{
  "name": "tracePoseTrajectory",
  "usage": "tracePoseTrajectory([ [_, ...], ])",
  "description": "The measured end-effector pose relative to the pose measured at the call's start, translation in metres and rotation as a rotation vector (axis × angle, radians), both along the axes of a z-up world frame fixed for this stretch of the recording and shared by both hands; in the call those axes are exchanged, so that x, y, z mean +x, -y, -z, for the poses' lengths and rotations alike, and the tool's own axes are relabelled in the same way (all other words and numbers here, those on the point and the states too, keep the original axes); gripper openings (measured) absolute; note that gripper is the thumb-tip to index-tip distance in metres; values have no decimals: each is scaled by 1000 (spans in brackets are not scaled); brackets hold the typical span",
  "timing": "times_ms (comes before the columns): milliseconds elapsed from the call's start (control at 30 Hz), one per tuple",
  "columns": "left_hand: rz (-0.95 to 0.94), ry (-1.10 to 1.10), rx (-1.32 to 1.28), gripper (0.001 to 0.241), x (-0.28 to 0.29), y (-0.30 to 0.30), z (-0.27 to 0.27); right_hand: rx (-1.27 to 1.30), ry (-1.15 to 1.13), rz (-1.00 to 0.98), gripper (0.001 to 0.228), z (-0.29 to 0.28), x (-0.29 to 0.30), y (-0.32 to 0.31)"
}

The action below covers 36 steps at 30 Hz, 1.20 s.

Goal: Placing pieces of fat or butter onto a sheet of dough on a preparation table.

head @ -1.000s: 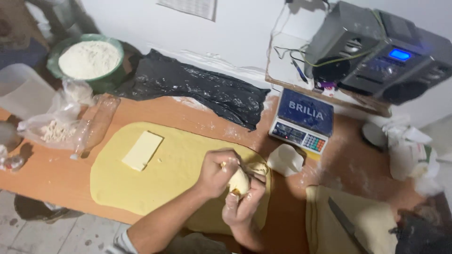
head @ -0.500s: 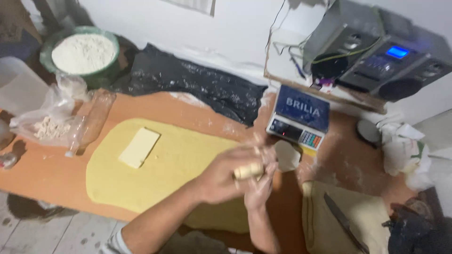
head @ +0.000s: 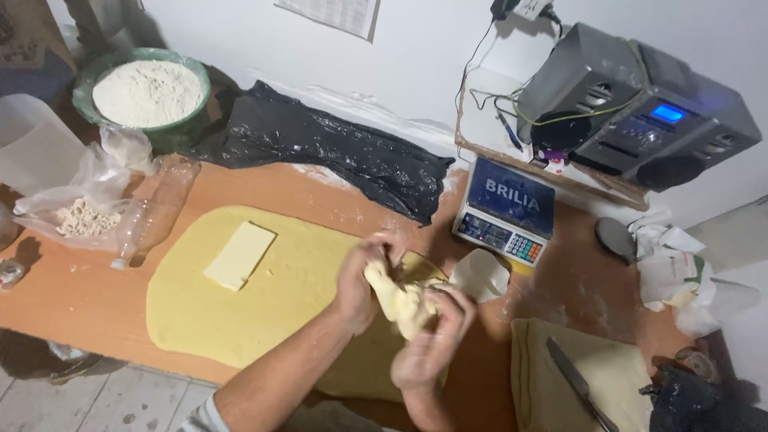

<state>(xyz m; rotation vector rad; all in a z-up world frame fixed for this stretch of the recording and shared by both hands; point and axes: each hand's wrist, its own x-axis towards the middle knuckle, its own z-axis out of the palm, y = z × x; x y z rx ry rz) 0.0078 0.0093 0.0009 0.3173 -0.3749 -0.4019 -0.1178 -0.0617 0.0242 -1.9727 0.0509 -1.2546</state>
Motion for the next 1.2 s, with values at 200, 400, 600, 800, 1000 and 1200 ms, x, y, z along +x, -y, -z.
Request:
tracePoseTrajectory([
  [200,418,442,583,62,-24,-38,-67,71,84,-122,79,-51,21,9],
  [400,-35,370,545,43,3,-49,17,-81,-148,-213,89,-44,40,-40],
  [600,-337,158,790,38,35,-57,32,-84,-165,-254,83,-49,60,-77],
  [800,-531,646,899,72,39,-78,-45,144,-129,-32,61,-20,83,-84],
  [1000,-3,644,874,87,26,-95,-47,332,-192,85,58,-9,99,-58],
  [1200,8,564,825,90,28,-106,-25,-206,-4,159,56,-79,102,-104],
])
